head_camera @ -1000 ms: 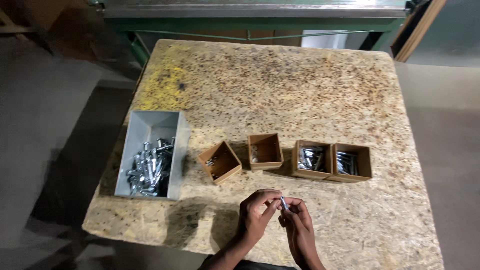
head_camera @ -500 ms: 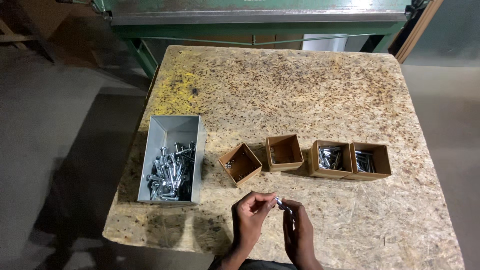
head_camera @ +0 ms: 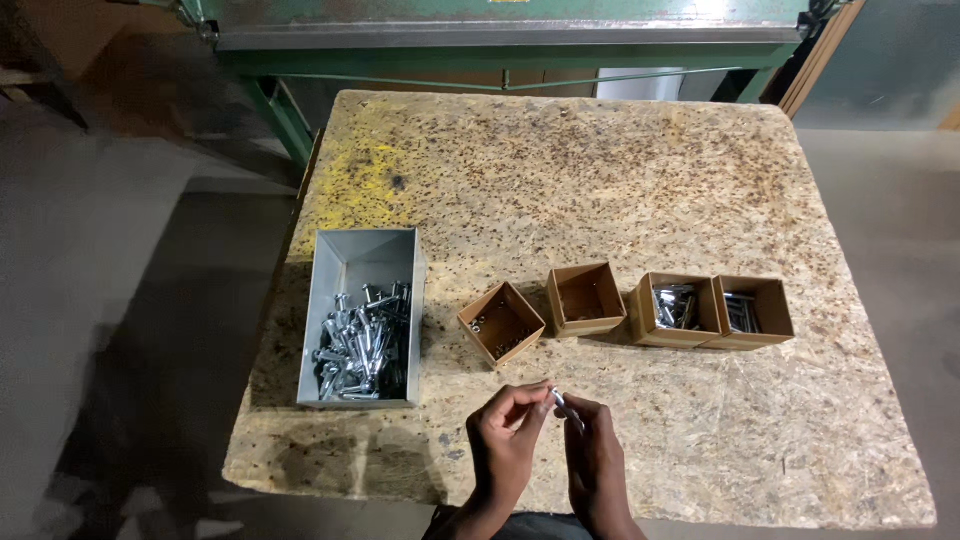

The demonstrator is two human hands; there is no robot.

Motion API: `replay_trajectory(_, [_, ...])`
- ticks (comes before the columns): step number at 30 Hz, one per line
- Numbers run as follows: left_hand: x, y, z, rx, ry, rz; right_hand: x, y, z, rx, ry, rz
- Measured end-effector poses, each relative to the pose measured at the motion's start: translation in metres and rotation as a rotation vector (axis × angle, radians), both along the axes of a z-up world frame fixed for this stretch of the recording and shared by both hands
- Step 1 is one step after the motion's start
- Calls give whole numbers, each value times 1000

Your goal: The person repeatedly picks a bolt from a metal bin, takes a nut from a small cardboard box, and threads the nut onto the bolt by hand. The assembled fasteners are placed into a second cardboard box. The process continues throughout the clip.

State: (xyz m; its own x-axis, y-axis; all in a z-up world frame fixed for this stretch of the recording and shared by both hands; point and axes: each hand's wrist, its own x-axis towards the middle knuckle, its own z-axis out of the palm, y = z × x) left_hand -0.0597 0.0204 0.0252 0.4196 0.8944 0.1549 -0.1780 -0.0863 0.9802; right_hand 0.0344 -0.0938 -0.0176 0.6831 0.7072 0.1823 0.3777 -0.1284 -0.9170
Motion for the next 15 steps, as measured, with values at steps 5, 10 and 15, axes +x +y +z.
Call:
replay_trajectory(5, [-19, 11, 6, 337, 81, -134, 2, -3, -15, 96, 319, -12])
replay_trajectory(10, [-19, 56, -19, 356, 84, -323, 14, 0, -33, 335, 874, -21])
replay_trajectory(15, [41, 173, -76, 534, 544, -413, 15, 0, -35, 480, 1030, -43])
